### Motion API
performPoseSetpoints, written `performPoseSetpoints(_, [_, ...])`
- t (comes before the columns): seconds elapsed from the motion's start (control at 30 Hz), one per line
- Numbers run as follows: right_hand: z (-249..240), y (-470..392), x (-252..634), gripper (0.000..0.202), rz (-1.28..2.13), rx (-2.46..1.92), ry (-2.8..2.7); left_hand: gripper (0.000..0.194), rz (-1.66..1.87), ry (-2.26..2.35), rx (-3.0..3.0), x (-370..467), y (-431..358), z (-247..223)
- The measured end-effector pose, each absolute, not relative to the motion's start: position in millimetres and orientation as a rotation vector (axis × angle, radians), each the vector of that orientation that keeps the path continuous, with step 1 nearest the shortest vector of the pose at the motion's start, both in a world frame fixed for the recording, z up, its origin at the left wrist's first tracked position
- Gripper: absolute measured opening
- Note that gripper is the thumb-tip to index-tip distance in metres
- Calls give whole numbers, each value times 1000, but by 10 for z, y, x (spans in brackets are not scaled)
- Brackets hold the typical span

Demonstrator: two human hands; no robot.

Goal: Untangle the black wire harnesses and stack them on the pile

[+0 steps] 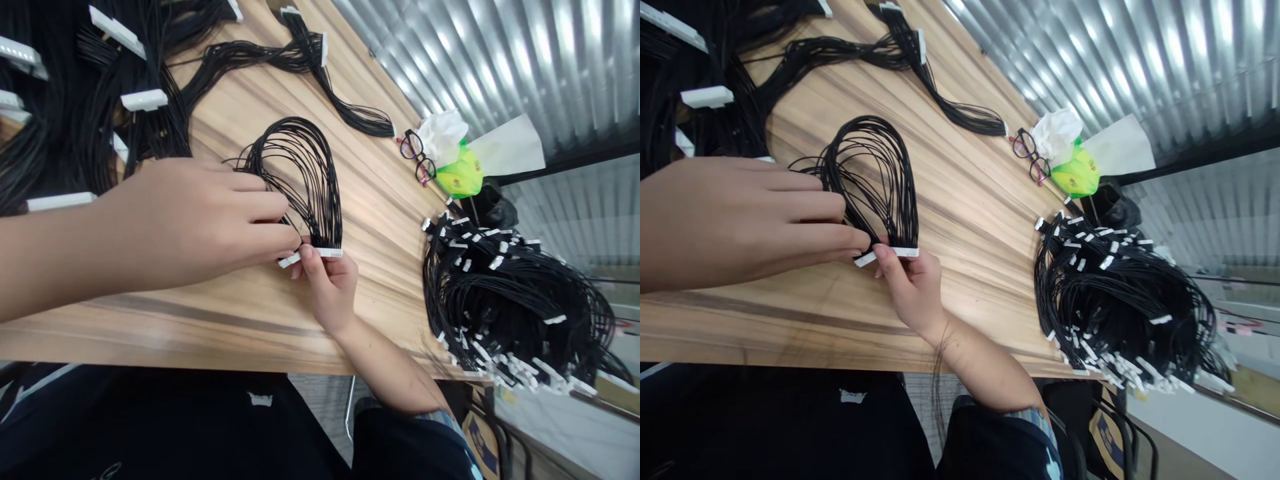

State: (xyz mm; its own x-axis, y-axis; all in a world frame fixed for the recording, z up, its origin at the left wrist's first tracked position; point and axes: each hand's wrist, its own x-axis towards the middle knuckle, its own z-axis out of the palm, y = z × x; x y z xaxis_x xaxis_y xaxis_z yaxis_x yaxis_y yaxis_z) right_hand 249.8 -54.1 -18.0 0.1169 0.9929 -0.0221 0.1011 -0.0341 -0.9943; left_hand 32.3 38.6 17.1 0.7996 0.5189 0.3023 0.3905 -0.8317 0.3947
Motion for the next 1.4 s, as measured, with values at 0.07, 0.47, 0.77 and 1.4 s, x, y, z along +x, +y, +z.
performPoseSetpoints(0.07, [-174, -550, 2497, 34, 1086, -1348, -1217, 57, 601, 586, 2831, 347, 370, 174])
performPoseSetpoints(0.47, [-192, -535, 2494, 30, 1115, -1382, -1170, 56, 452, 570, 2644, 398, 420, 87])
performPoseSetpoints(0.77, [-148, -541, 2481, 26, 1097, -1383, -1230, 44, 327, 631, 2473, 412, 423, 124])
performPoseSetpoints(1.4, [-157, -531, 2471, 22, 1114, -1384, -1170, 50, 409, 621, 2723, 385, 346, 161])
